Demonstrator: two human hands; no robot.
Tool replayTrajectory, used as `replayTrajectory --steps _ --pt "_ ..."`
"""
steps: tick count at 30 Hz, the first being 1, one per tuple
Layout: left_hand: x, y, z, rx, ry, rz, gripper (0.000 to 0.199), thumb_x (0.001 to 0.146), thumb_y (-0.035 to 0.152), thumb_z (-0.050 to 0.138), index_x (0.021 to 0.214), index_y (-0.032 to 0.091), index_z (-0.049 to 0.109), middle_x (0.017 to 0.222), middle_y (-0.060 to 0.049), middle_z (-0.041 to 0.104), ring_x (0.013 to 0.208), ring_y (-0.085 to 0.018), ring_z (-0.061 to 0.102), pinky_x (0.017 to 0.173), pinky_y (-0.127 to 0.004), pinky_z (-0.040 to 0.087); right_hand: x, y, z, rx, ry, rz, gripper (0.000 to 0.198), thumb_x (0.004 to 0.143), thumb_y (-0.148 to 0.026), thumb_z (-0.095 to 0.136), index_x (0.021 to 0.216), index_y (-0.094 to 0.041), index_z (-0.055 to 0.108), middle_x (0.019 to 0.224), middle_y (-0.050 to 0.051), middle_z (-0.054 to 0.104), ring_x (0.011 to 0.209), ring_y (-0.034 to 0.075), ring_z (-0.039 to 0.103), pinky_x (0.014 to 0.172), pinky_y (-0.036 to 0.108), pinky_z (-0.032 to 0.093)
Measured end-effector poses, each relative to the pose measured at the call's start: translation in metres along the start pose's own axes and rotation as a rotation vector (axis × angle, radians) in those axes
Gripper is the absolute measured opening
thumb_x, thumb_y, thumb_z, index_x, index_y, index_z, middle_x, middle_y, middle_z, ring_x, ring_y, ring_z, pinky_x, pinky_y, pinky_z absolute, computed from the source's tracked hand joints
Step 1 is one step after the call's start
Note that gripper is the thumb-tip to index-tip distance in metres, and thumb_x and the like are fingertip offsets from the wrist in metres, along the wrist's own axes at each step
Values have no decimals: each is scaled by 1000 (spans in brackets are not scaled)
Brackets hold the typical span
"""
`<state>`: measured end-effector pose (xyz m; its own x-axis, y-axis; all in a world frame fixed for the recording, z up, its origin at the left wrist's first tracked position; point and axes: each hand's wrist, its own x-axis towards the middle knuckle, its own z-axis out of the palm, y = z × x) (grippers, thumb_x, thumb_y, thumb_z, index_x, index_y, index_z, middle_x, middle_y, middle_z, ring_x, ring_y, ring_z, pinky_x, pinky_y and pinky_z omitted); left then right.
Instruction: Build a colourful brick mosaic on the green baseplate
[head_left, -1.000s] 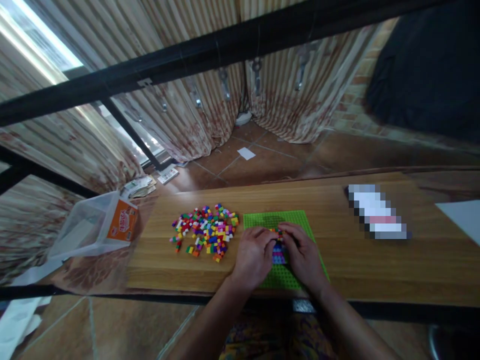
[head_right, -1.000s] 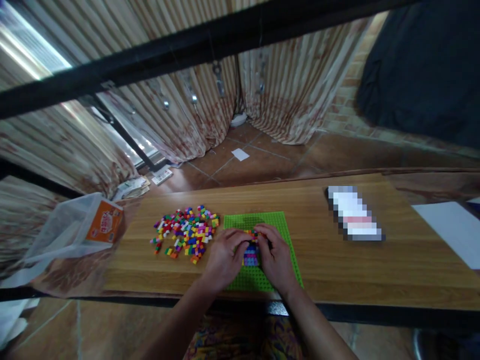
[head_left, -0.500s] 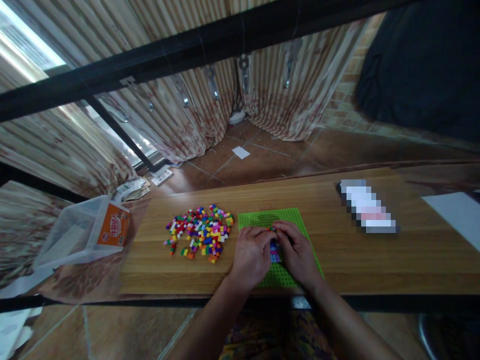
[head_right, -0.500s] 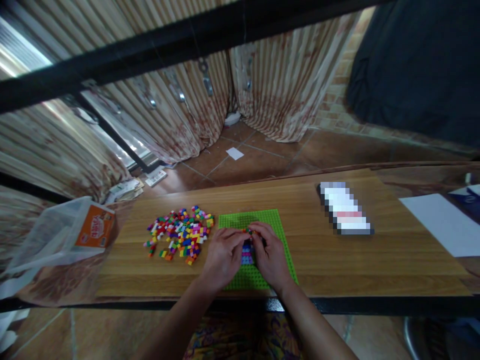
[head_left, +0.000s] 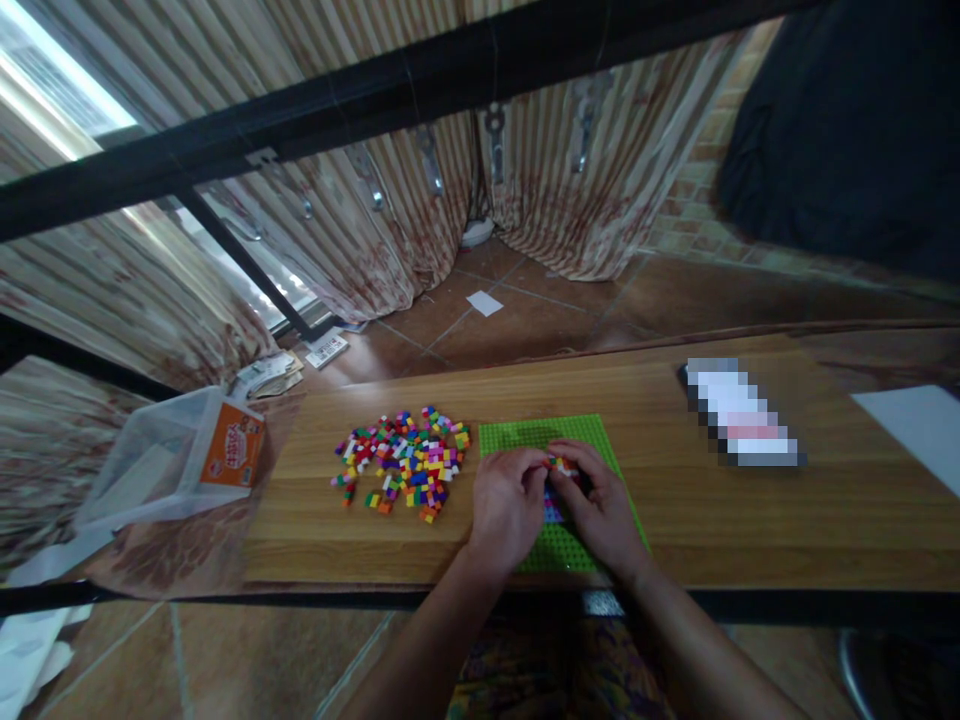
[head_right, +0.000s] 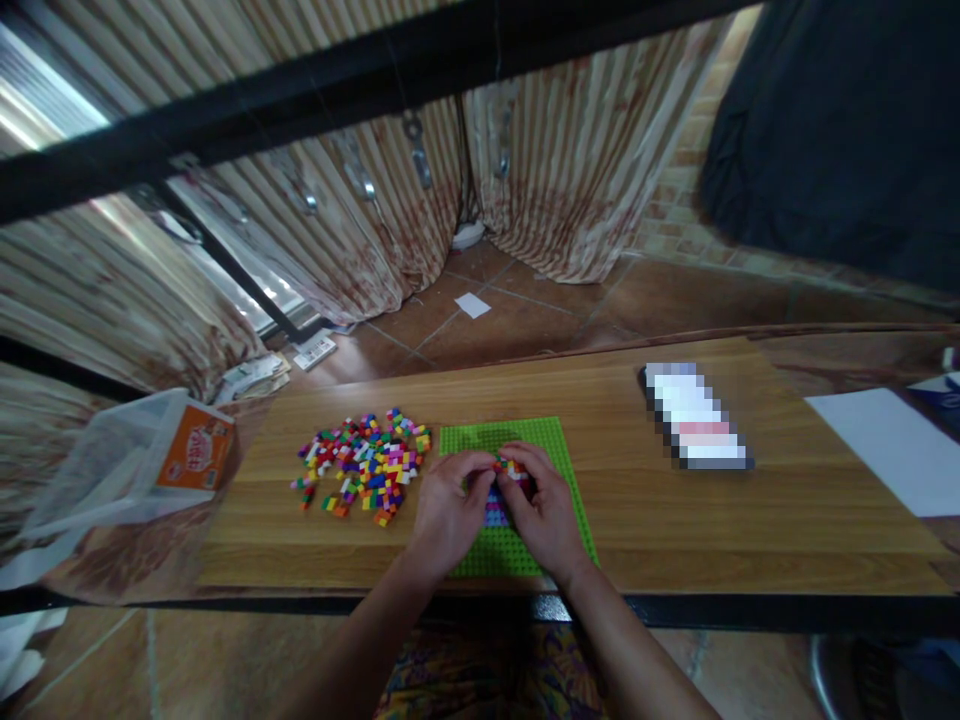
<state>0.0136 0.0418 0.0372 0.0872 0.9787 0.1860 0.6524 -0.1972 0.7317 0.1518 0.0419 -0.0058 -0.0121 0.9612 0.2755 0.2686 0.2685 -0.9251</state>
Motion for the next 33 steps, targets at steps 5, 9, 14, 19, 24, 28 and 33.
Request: replayTrajectory --steps 5,9,14,19,24,28,33 --pt "0 2 4 -88 51 -99 13 80 12 60 82 23 68 84 -1 72 80 -17 63 81 -34 49 0 -1 1 -4 6 14 23 87 -29 55 107 -25 64 114 8 62 110 23 57 98 45 43" --pt "-1 3 7 -91 105 -130 14 78 10 61 82 22 67 82 -1 71 80 -17 63 80 -35 49 0 -1 1 -6 5 14 22 87 -29 54 107 -25 64 114 8 62 111 23 57 99 45 43" --pt "-3 4 10 -83 115 -119 15 77 9 61 79 22 67 80 0 71 78 -16 63 79 -34 48 0 -1 0 -15 12 18 22 86 -27 53 106 -24 64 113 7 61 109 22 57 98 43 43" --pt "-3 5 10 -60 110 -86 15 78 10 60 77 23 68 78 1 72 77 -16 63 80 -33 46 0 0 0 -27 20 37 21 84 -29 56 102 -24 66 112 7 62 108 22 58 97 44 43" --pt "-3 6 10 -32 119 -62 14 80 11 59 78 23 67 79 3 72 77 -16 63 82 -34 44 0 3 0 -27 21 47 20 84 -31 57 99 -24 67 112 6 63 108 23 58 97 44 43" --pt "-10 7 9 -47 105 -32 15 81 12 58 87 23 67 86 2 72 83 -17 62 85 -36 44 -1 7 -2 -51 12 39 21 85 -33 56 102 -25 66 114 6 62 108 23 57 98 44 43" --pt "-32 -12 -7 -32 197 -4 23 84 13 55 104 22 62 102 -4 68 98 -20 59 89 -36 45 -3 10 -3 -70 4 3 22 87 -34 55 104 -25 66 116 7 62 110 23 57 98 43 43"
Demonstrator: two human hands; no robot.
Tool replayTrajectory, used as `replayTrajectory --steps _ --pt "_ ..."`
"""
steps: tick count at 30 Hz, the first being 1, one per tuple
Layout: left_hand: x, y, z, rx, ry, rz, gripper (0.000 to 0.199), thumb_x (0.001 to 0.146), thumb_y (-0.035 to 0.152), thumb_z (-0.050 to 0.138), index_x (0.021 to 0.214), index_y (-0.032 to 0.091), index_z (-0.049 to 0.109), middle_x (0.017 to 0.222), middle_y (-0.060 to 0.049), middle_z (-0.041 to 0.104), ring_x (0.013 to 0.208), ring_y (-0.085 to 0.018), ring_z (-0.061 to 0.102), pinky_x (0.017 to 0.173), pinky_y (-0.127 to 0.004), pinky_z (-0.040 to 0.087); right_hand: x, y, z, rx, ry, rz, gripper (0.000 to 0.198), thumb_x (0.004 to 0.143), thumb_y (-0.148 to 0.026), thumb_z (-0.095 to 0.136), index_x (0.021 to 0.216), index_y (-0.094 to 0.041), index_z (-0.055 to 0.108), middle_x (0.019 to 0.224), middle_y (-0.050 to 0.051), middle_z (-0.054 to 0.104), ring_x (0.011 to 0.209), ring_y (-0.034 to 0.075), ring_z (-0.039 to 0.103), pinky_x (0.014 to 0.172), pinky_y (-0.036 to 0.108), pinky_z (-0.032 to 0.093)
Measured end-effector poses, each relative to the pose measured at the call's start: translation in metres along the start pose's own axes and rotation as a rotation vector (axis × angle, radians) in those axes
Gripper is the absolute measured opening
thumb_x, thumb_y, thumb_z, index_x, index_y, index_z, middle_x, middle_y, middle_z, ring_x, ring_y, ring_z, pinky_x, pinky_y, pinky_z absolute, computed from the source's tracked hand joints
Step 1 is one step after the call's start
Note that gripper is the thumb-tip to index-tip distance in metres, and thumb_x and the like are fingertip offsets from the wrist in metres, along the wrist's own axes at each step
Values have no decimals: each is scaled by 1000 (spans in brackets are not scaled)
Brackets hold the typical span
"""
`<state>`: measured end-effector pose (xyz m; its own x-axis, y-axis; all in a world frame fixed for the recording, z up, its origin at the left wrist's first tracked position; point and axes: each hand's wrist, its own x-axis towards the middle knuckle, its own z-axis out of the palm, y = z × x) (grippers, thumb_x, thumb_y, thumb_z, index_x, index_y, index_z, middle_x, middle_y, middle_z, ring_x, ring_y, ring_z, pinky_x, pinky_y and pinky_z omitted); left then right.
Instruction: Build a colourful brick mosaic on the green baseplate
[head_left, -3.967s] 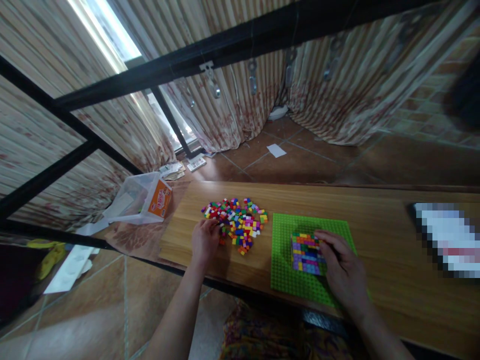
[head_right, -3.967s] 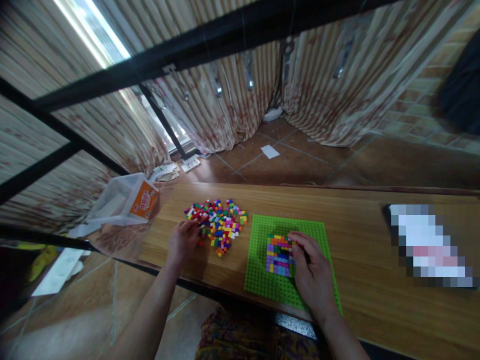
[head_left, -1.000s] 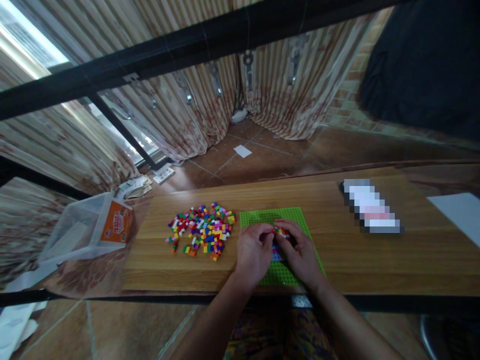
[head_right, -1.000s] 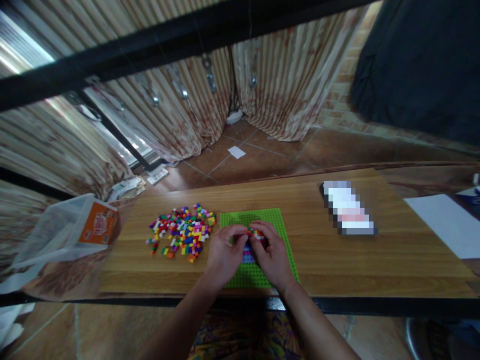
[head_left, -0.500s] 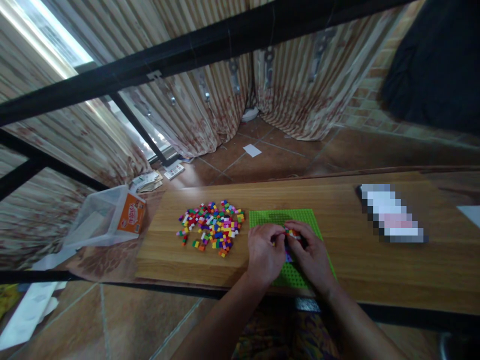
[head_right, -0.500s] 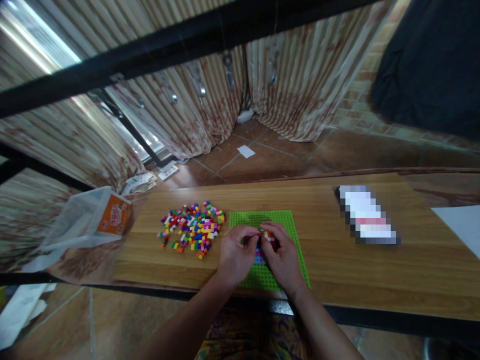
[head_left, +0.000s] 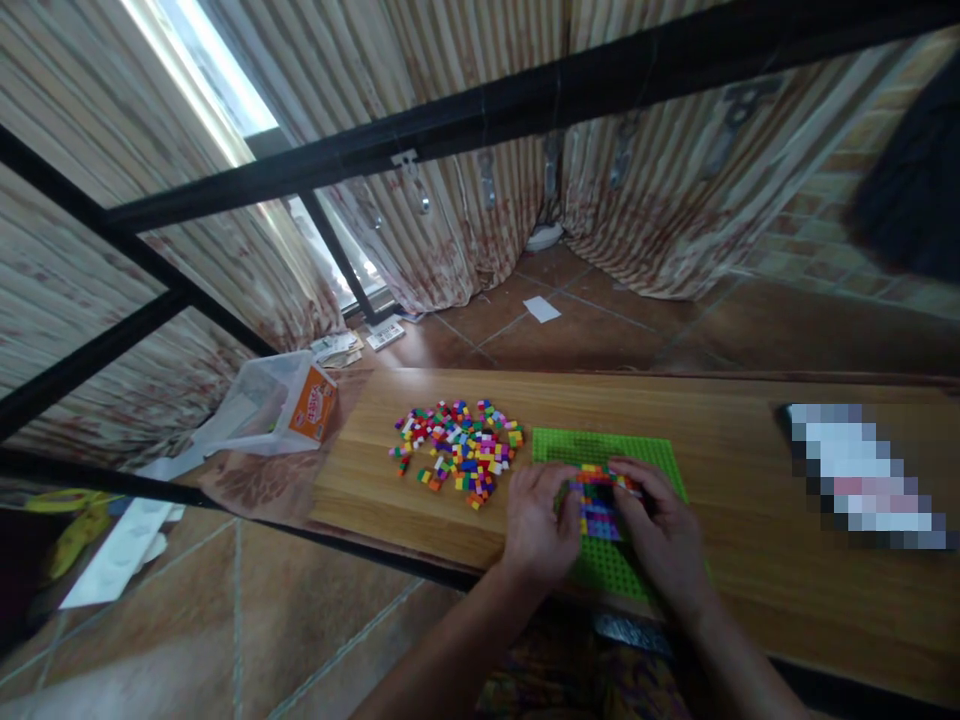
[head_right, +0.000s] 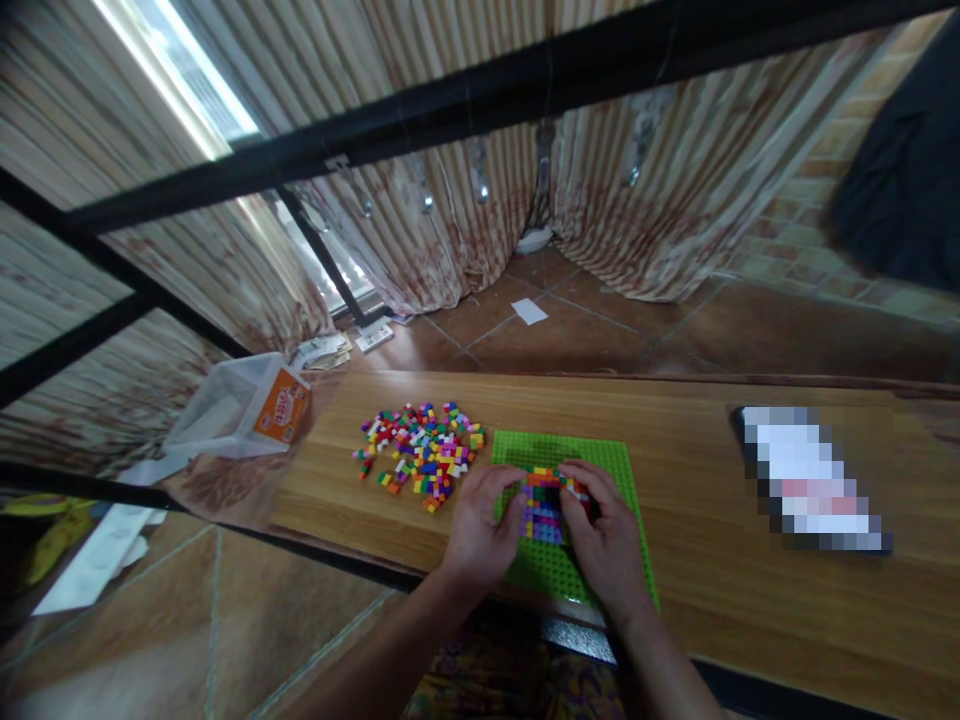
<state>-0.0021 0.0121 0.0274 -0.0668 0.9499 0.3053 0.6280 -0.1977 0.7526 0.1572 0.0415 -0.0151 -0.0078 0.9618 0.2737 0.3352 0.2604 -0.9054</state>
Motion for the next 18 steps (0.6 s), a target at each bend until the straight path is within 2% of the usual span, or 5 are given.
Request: replayTrajectory --steps 6,9,13,18 --pt "-8 -48 -44 297 68 -61 21 84 11 53 99 20 64 105 -7 65 100 -22 57 91 -40 43 0 1 1 -12 9 -7 22 88 -35 54 104 -25 66 115 7 62 109 23 58 94 42 44" --pt "-4 -62 -56 446 39 -71 25 83 12 55 102 22 66 110 -7 63 102 -24 55 90 -41 42 0 2 1 -10 16 -4 22 88 -35 54 104 -25 66 115 7 62 109 22 58 94 42 45" --pt "2 -65 -59 573 -5 -50 24 83 17 57 103 26 68 118 -6 59 105 -26 52 91 -44 40 0 0 1 -16 17 -7 22 88 -35 54 104 -25 66 115 7 62 109 22 58 94 41 45" --pt "6 -57 -55 588 -8 -47 20 83 23 59 101 26 68 117 -6 59 105 -25 51 91 -42 39 0 -2 1 -29 20 -5 22 88 -35 53 102 -25 66 113 7 63 107 22 59 93 41 45"
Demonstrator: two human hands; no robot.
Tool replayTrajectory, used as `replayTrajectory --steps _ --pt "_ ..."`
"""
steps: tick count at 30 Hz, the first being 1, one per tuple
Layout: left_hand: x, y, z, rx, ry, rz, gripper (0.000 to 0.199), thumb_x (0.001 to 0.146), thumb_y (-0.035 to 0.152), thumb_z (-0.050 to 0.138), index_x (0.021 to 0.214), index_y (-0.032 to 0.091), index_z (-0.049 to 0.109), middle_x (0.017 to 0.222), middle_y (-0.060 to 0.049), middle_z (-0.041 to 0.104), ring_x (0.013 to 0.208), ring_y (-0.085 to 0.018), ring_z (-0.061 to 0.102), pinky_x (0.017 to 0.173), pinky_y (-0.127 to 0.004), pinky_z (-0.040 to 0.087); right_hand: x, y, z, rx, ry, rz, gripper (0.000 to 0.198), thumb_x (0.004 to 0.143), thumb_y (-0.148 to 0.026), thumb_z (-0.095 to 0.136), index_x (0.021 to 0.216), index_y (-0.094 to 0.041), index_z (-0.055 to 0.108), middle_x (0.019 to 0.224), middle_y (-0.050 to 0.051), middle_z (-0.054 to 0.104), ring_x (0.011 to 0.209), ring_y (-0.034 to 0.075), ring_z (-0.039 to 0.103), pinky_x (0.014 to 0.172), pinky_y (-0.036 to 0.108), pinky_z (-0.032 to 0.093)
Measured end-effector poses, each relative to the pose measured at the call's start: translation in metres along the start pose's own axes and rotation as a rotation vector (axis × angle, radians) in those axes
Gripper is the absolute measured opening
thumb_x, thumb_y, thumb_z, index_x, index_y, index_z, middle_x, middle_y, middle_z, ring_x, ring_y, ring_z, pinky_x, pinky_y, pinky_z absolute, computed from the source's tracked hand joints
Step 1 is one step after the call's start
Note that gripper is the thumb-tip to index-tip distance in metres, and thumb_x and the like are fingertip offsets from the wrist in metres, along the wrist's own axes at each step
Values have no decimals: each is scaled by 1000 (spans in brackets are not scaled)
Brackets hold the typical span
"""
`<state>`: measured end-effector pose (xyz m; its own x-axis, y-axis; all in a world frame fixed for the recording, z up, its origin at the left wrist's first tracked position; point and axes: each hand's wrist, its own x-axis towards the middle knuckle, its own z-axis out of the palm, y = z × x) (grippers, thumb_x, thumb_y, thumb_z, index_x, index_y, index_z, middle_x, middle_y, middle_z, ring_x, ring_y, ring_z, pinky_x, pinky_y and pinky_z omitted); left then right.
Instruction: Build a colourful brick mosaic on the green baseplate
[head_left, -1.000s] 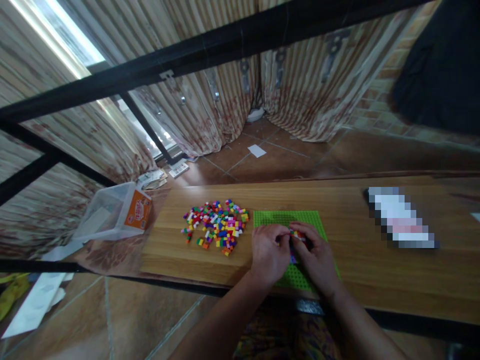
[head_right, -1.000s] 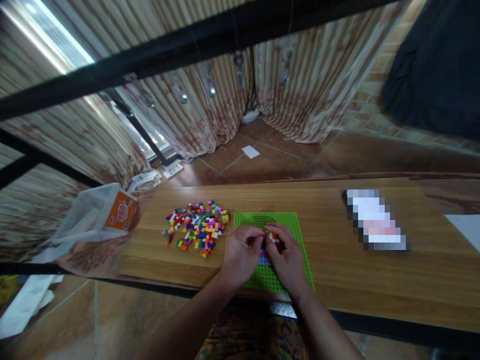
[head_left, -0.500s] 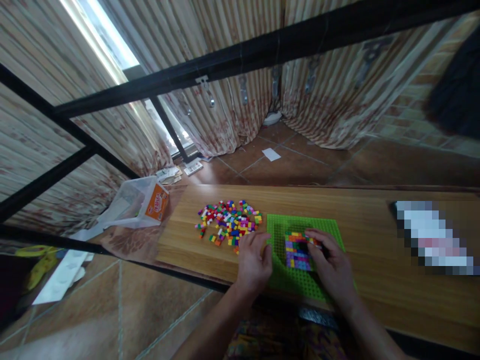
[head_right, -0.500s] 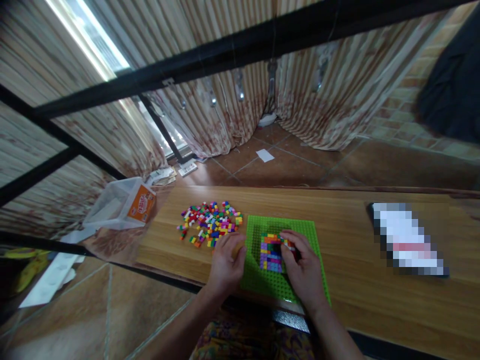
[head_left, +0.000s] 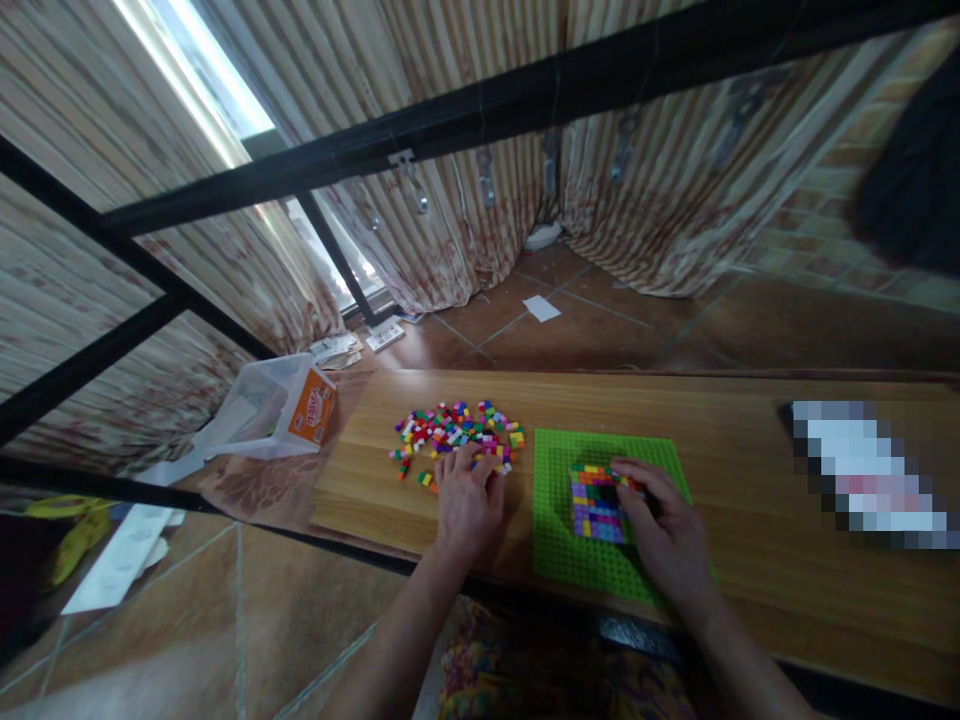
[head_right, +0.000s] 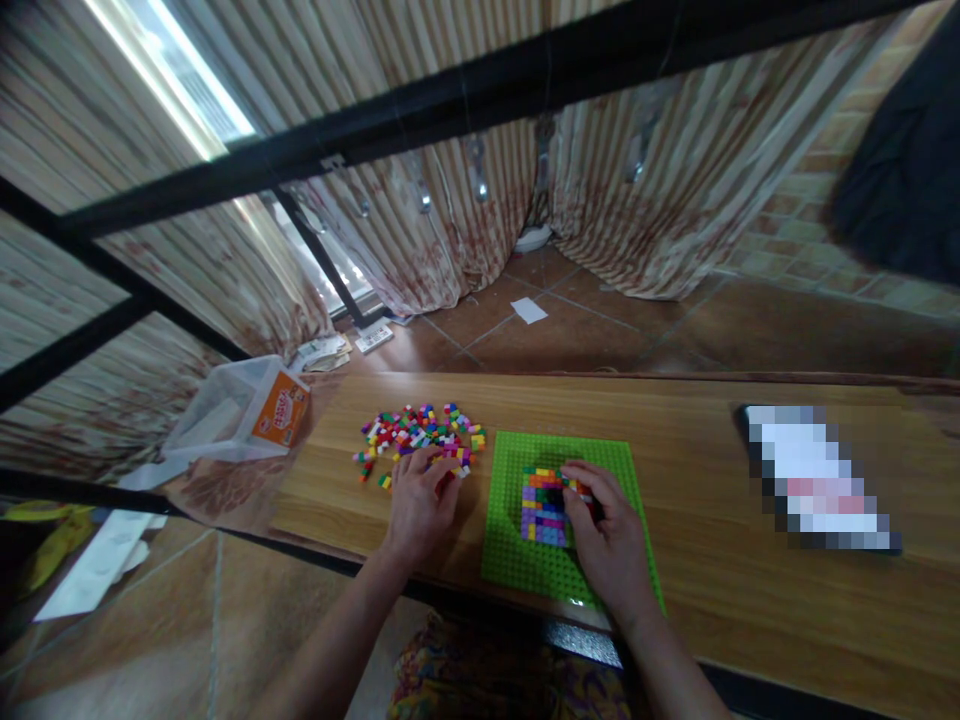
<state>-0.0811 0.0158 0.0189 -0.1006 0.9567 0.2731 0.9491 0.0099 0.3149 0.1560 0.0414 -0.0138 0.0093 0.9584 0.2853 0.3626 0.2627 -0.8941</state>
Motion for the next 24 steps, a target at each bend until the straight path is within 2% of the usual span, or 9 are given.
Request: replayTrajectory --steps 6,13,17,20,24 --pt "3 13 7 41 14 -43 13 79 29 65 91 24 67 114 -6 61 107 -27 52 93 -45 37 0 1 0 1 -2 -7 22 89 -35 53 102 -25 66 114 7 63 107 22 59 93 41 45" --pt "8 17 10 5 19 -38 2 81 19 60 82 20 61 110 -7 62 103 -26 53 91 -43 39 0 0 1 0 2 -7 21 89 -34 54 103 -25 66 114 7 63 108 22 59 93 42 46" --pt "7 25 5 -159 24 18 9 86 15 51 80 19 57 98 -7 63 94 -22 57 85 -37 43 1 -1 1 25 -2 1 21 89 -35 54 103 -25 66 114 7 62 108 22 58 95 43 45" --pt "5 36 3 -314 -43 7 11 88 16 47 83 20 56 86 -5 62 83 -18 59 76 -31 46 1 -2 1 30 -3 6 22 89 -35 53 104 -24 66 114 8 62 108 23 58 95 43 45" --pt "3 55 1 -501 -132 -4 10 90 20 47 85 21 56 86 -2 64 80 -16 61 73 -28 47 2 -3 1 25 -10 -4 22 90 -34 52 104 -25 66 113 8 63 108 23 59 95 44 45"
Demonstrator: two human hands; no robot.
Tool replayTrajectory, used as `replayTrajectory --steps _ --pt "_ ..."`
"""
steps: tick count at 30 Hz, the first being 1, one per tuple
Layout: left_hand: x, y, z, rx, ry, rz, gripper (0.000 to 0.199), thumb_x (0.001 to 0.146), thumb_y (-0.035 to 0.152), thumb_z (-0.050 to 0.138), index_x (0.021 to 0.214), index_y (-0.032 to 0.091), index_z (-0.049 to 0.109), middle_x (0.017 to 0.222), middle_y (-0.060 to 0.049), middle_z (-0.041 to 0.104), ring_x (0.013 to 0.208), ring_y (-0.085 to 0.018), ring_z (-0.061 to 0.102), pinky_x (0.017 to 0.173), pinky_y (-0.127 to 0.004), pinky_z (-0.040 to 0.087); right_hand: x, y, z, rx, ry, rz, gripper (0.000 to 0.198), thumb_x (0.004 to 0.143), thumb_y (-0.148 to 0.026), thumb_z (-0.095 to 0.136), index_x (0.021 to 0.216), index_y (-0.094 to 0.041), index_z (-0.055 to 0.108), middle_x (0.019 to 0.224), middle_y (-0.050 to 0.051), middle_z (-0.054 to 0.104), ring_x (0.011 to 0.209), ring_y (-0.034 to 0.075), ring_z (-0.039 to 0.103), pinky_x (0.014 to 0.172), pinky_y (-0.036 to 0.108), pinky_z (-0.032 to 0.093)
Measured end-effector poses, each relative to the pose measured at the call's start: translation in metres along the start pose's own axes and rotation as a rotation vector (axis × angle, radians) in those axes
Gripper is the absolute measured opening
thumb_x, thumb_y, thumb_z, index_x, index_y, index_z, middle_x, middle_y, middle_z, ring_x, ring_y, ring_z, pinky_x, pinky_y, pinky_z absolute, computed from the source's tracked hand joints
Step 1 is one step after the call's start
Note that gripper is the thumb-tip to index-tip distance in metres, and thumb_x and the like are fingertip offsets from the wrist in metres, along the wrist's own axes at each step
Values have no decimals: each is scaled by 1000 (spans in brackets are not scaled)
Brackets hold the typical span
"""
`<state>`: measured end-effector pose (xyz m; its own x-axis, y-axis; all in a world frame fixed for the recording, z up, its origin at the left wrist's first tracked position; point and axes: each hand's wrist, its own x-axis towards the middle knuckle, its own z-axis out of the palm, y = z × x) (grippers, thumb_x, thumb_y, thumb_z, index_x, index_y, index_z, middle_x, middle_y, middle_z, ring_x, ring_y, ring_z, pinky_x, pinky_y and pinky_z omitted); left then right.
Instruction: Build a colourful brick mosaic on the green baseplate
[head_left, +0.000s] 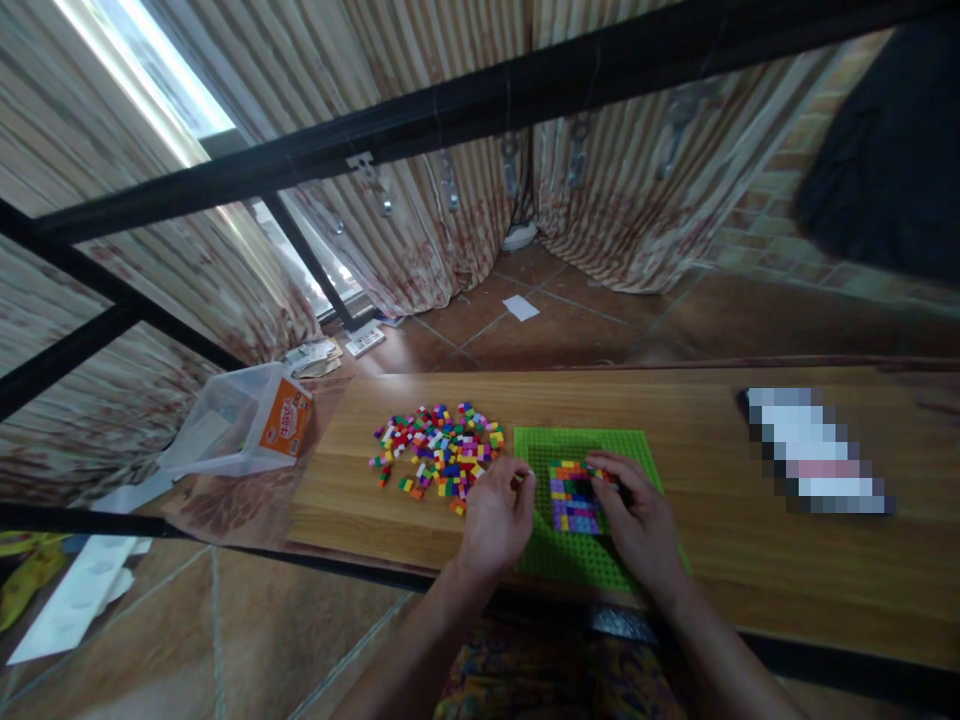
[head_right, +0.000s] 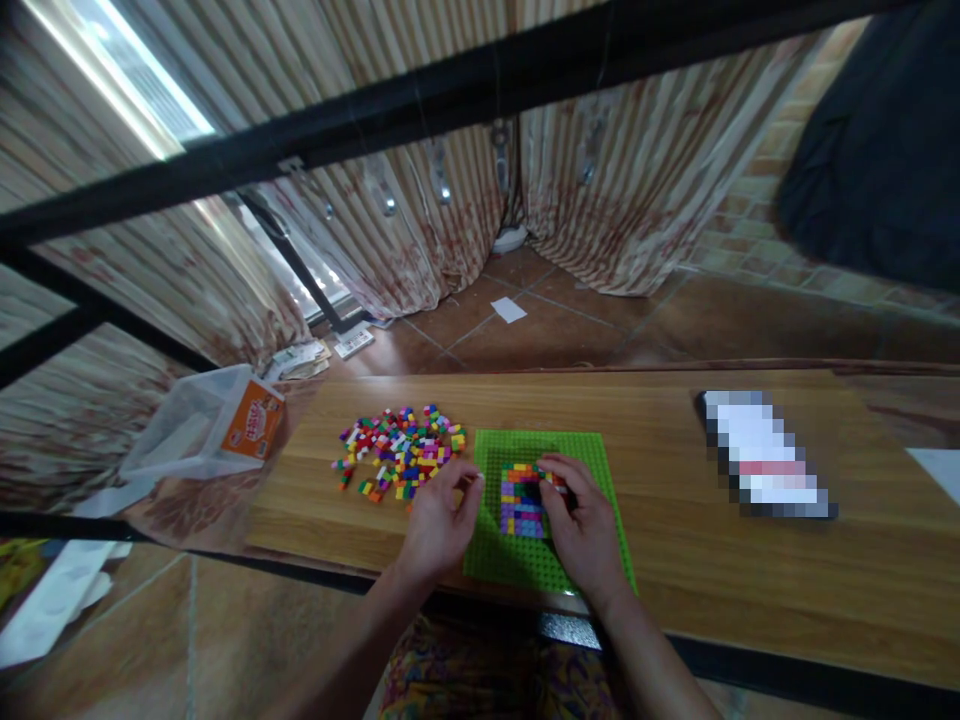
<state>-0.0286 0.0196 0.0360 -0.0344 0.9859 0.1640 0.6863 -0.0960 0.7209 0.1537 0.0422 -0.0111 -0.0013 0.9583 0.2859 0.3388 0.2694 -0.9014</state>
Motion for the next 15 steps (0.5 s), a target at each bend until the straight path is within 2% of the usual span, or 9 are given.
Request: replayTrajectory --steps 4,9,15 --pt "1 14 8 -129 -30 16 10 86 15 49 84 21 58 83 -1 65 80 -14 62 75 -26 49 0 0 0 -1 6 2 21 90 -33 53 103 -25 66 114 7 63 109 23 58 96 43 44" --pt "4 19 16 -224 10 25 17 82 7 49 85 20 61 82 0 65 80 -13 63 75 -25 50 -1 1 0 9 1 10 22 89 -33 53 105 -25 66 114 7 63 110 23 58 97 45 44" --pt "6 18 18 -230 -9 79 24 87 12 49 100 23 66 97 -3 69 93 -16 64 85 -29 52 0 0 0 11 5 4 21 89 -33 54 104 -25 66 114 7 63 110 23 58 97 44 44"
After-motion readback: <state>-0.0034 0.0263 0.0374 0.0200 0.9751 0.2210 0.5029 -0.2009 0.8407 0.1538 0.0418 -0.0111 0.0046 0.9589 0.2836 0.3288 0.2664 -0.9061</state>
